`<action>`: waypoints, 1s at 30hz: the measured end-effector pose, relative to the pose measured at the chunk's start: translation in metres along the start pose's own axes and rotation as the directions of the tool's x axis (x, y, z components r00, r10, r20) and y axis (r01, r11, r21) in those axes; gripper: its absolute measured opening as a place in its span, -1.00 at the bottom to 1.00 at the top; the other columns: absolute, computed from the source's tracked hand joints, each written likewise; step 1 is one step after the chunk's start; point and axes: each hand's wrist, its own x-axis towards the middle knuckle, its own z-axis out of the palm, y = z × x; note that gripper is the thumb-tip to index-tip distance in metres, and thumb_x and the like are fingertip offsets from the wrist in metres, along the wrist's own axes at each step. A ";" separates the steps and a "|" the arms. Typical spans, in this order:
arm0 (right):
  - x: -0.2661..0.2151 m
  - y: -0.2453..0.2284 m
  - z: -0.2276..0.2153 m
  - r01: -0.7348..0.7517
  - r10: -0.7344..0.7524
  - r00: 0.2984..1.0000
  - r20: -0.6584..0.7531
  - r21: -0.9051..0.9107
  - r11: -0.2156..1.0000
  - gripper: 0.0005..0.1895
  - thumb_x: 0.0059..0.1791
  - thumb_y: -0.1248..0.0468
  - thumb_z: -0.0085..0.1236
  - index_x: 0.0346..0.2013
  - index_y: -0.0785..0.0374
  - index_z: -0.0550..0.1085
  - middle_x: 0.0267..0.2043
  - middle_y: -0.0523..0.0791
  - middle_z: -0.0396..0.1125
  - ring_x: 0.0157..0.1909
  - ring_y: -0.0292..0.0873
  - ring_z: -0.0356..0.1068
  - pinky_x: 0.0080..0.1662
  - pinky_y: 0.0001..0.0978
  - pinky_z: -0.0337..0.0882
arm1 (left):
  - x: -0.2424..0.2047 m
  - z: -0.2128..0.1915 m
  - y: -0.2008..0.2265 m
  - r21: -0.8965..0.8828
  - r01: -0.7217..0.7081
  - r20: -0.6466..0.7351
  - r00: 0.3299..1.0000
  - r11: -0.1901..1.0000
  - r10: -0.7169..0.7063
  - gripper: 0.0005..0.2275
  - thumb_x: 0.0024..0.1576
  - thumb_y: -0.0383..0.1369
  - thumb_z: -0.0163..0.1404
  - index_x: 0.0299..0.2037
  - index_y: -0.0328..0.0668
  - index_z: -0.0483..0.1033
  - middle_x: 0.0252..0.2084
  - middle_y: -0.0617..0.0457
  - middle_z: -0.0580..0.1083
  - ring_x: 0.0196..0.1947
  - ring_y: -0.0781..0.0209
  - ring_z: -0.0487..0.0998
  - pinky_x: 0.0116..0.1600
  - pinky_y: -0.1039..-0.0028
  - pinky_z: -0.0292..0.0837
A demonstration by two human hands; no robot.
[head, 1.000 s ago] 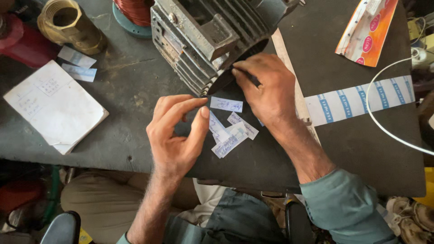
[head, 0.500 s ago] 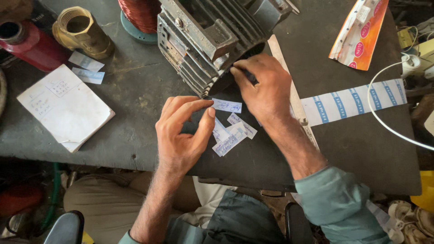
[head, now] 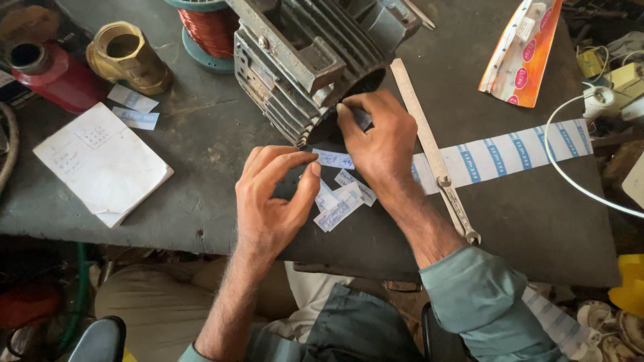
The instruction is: The person folds small blue and white paper labels and places them into the slots of a motor stator. They repeatedly pick up labels, fold them, and insert them into the stator's grooves.
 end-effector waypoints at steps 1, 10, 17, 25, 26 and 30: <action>-0.001 0.000 0.000 0.004 -0.004 1.000 -0.005 0.002 1.000 -0.91 0.01 0.36 0.32 -0.25 0.32 0.57 -0.26 -0.01 0.46 -0.23 -0.02 0.52 -0.17 -0.23 0.47 | 0.000 0.000 0.000 0.000 0.001 0.000 1.000 1.000 -0.001 -0.88 0.16 -0.46 0.18 -0.14 -0.27 0.63 -0.16 -0.02 0.56 -0.12 0.12 0.55 -0.04 0.36 0.47; -0.006 -0.001 0.001 0.029 -0.029 0.998 0.048 -0.019 0.999 -0.87 0.01 0.35 0.32 -0.17 0.31 0.57 -0.21 0.00 0.45 -0.19 0.01 0.52 -0.16 -0.20 0.46 | -0.001 0.001 -0.002 -0.015 -0.019 0.006 1.000 1.000 0.019 -0.89 0.14 -0.48 0.18 -0.16 -0.27 0.62 -0.16 -0.03 0.56 -0.11 0.07 0.56 0.02 0.33 0.47; -0.006 0.001 -0.004 0.132 -0.130 0.989 0.070 -0.014 0.991 -0.77 0.01 0.39 0.30 -0.05 0.32 0.54 -0.15 0.01 0.46 -0.15 0.02 0.53 -0.14 -0.21 0.50 | 0.001 0.001 -0.001 0.003 -0.019 0.010 1.000 1.000 0.019 -0.89 0.13 -0.48 0.18 -0.17 -0.27 0.62 -0.16 -0.03 0.56 -0.12 0.06 0.57 0.02 0.33 0.47; -0.008 -0.001 -0.011 0.159 -0.151 0.984 0.095 -0.074 0.985 -0.77 -0.05 0.40 0.36 -0.16 0.35 0.50 -0.25 0.01 0.44 -0.22 0.04 0.50 -0.20 -0.17 0.48 | 0.002 0.002 0.000 0.010 -0.015 0.014 1.000 1.000 0.015 -0.89 0.14 -0.48 0.19 -0.17 -0.29 0.61 -0.17 -0.04 0.56 -0.13 0.06 0.56 0.00 0.32 0.47; -0.008 -0.002 -0.012 0.170 -0.161 0.983 0.091 -0.098 0.981 -0.77 -0.07 0.40 0.36 -0.17 0.35 0.51 -0.27 0.02 0.43 -0.23 0.04 0.49 -0.21 -0.17 0.48 | 0.002 0.002 -0.001 0.009 -0.019 0.007 1.000 1.000 0.019 -0.89 0.14 -0.48 0.18 -0.17 -0.29 0.61 -0.17 -0.04 0.56 -0.12 0.06 0.56 0.01 0.33 0.47; -0.006 0.004 -0.008 0.271 -0.253 0.960 0.119 -0.166 0.948 -0.83 -0.03 0.42 0.37 -0.22 0.36 0.52 -0.25 -0.01 0.45 -0.19 0.01 0.50 -0.16 -0.19 0.50 | 0.000 0.001 -0.003 -0.011 0.002 0.028 1.000 1.000 -0.002 -0.90 0.15 -0.47 0.19 -0.18 -0.29 0.61 -0.17 -0.03 0.56 -0.13 0.08 0.56 0.00 0.33 0.47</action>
